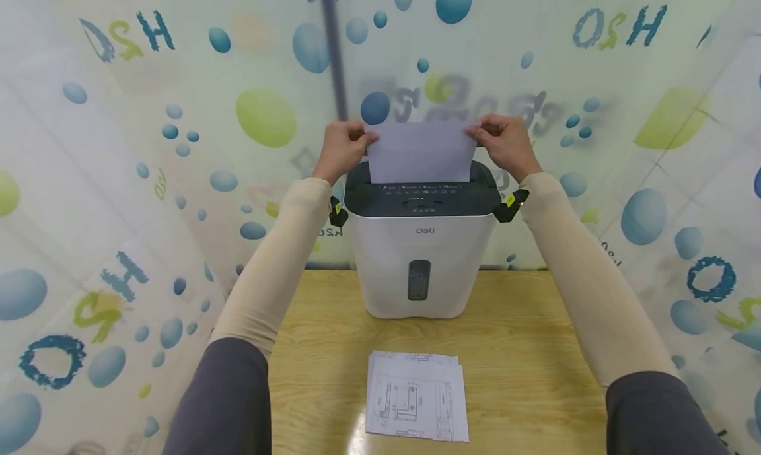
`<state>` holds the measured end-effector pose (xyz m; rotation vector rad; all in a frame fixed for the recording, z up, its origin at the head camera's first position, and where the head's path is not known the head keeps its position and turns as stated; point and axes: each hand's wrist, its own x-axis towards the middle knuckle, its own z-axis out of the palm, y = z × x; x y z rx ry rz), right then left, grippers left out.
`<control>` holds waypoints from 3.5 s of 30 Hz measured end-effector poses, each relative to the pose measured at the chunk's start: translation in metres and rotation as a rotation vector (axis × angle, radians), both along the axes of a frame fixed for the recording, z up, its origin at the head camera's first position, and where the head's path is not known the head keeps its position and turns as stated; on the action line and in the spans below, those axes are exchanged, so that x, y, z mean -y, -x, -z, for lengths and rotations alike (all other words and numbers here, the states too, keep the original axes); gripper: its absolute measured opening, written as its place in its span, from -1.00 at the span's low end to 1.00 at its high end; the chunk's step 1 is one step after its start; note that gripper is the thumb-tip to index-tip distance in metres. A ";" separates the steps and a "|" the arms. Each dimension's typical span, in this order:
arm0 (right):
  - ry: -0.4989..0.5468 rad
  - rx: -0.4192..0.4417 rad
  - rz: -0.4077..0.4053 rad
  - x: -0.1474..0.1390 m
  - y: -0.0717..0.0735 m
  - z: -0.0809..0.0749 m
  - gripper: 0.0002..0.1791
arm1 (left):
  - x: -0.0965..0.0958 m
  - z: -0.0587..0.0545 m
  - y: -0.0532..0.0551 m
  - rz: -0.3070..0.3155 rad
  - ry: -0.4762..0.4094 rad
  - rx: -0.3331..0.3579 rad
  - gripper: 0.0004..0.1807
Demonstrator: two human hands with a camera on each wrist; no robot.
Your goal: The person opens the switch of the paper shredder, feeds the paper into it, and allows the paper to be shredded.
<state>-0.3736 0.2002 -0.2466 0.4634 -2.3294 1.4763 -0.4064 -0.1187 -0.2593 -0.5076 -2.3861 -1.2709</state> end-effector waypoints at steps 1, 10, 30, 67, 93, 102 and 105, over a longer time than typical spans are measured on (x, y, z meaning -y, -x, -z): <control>0.000 -0.002 0.002 -0.001 0.003 0.001 -0.75 | 0.000 0.000 0.000 0.000 0.007 -0.001 -0.74; -0.104 0.020 0.031 -0.009 0.023 0.016 -0.65 | 0.003 0.001 -0.002 -0.002 0.066 0.021 -0.54; -0.354 0.069 0.048 -0.013 0.017 0.021 -0.63 | 0.002 0.006 -0.004 0.001 0.226 0.104 -0.57; -0.571 0.129 -0.079 -0.017 0.007 0.022 -0.36 | 0.005 0.004 -0.011 0.035 0.337 0.238 -0.27; -0.603 0.086 0.033 -0.046 -0.026 0.035 0.05 | 0.049 0.014 -0.048 -0.105 0.352 0.092 0.16; -0.594 0.047 0.092 -0.062 -0.041 0.050 0.08 | 0.073 0.037 -0.061 -0.096 0.349 0.022 0.20; -0.590 0.031 0.098 -0.065 -0.048 0.059 0.07 | 0.079 0.046 -0.066 -0.104 0.380 -0.005 0.22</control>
